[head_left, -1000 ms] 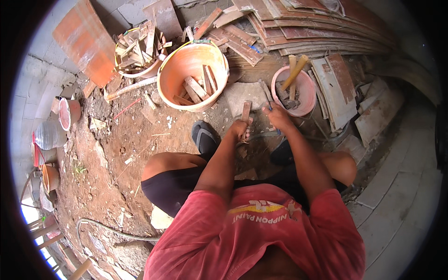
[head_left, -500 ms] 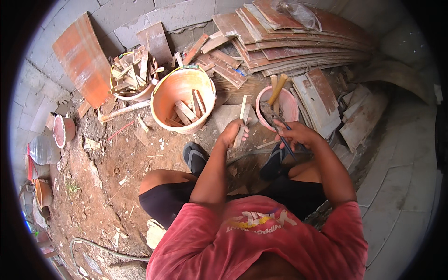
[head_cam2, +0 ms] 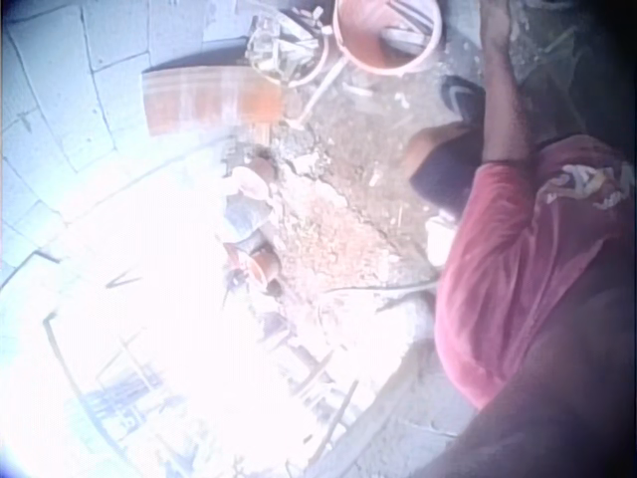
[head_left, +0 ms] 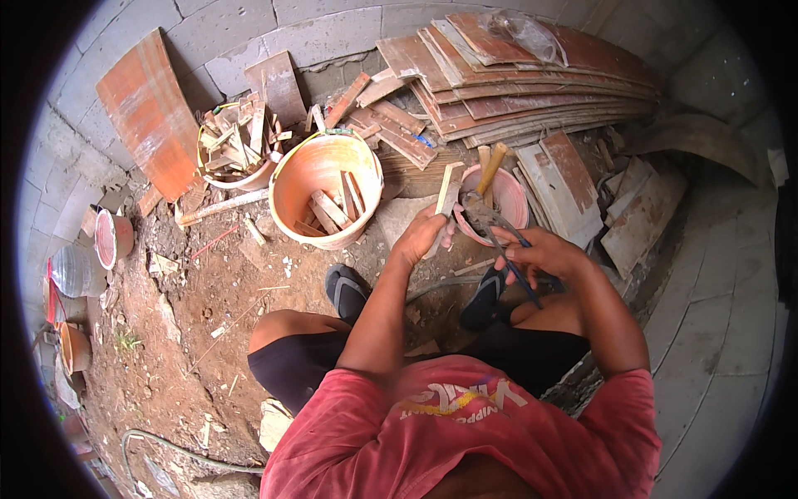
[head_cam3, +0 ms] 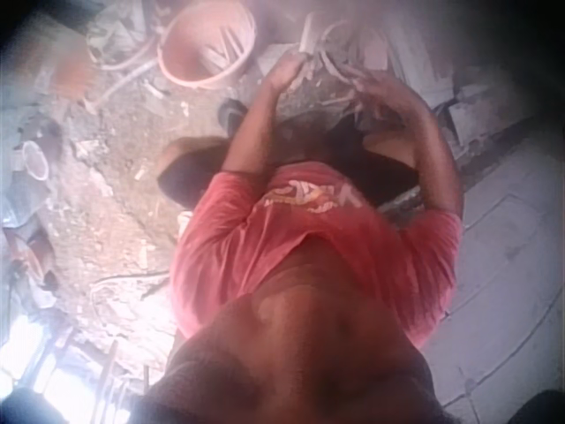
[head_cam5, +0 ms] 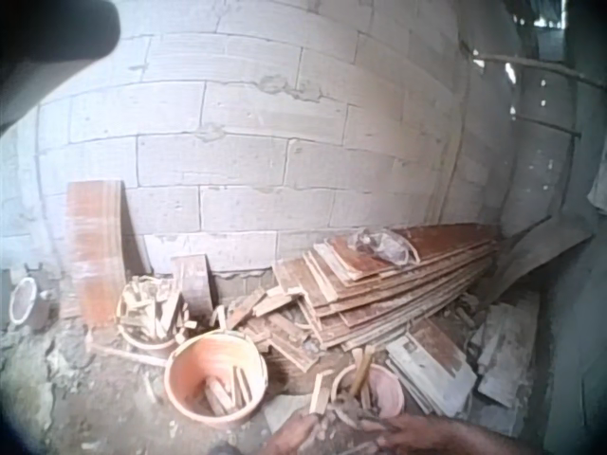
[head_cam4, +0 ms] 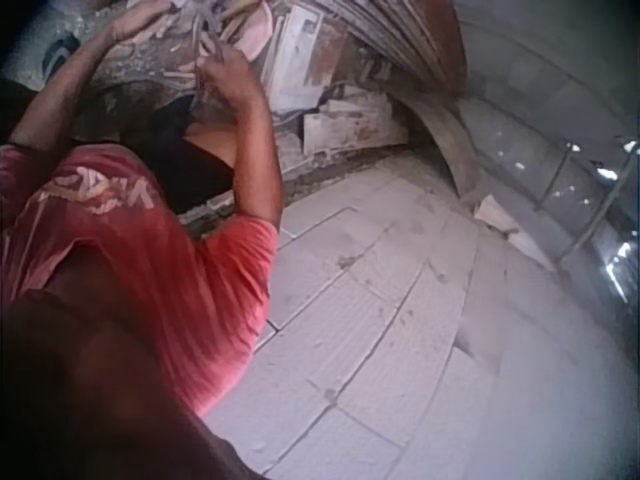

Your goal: The person is shaping small pieces of wood using a chisel and hammer. They repeatedly pick up a piece of wood, position it on a stone block, and strike it with the chisel to carve or shape it. The finished pieces are placed into a bucket.

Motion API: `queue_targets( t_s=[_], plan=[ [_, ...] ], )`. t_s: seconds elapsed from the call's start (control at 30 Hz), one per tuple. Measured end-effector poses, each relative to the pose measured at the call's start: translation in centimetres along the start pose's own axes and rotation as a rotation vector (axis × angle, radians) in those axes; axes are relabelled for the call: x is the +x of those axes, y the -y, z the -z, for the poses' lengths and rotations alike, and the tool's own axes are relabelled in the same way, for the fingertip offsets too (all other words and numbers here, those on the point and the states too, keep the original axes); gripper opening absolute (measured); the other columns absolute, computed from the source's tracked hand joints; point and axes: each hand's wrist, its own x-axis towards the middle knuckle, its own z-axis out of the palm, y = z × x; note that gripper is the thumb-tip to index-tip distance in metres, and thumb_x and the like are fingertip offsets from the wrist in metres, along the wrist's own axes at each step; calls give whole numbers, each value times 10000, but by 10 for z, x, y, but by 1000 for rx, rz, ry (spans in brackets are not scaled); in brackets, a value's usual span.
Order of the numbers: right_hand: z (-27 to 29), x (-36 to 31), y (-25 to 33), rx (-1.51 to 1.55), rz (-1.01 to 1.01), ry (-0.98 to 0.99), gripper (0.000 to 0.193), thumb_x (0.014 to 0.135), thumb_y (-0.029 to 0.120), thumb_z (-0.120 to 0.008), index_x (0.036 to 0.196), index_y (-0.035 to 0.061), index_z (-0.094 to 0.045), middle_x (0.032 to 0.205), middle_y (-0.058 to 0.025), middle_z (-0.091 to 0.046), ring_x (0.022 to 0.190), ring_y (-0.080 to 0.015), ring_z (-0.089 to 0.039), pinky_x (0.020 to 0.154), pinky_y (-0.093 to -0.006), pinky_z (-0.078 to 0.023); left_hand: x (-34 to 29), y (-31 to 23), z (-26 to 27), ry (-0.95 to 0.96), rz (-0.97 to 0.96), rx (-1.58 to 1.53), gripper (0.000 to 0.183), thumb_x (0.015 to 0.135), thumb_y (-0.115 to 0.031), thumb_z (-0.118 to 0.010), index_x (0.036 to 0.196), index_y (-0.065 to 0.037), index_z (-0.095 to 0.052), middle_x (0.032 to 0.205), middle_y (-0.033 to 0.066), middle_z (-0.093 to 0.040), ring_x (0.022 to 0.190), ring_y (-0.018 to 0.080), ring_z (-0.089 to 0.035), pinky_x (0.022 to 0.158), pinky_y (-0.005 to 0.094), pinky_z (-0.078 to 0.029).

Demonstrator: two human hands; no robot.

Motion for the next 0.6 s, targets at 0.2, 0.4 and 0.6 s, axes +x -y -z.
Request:
queue_targets(
  t_s=[0.2, 0.4, 0.6],
  plan=[
    [5, -6, 4, -125, 30, -91, 587, 944, 198, -521, 1482, 77, -316, 1029, -109, -661, 749, -147, -652, 517, -250, -508, -2, -12, -10, -99, -50, 475, 336, 886, -247, -553, 1063, 32, -609, 777, 54, -593, 692, 135, -521, 643, 312, -444],
    [8, -11, 9, -374, -3, -110, 571, 968, 210, -519, 1495, 150, -309, 989, -76, -646, 737, -118, -614, 529, -244, -487, -3, -16, -10, -67, -9, 548, 340, 881, -277, -622, 1031, 27, -644, 789, 76, -626, 736, 152, -542, 702, 329, -456],
    [-5, -21, 25, -450, 16, -190, 498, 957, 235, -549, 1424, 111, -433, 812, -54, -620, 691, -117, -597, 548, -278, -473, 2, -7, -2, -105, -48, 722, 359, 893, -279, -622, 1127, -7, -637, 871, 190, -673, 783, 209, -592, 782, 355, -481]
  ],
)
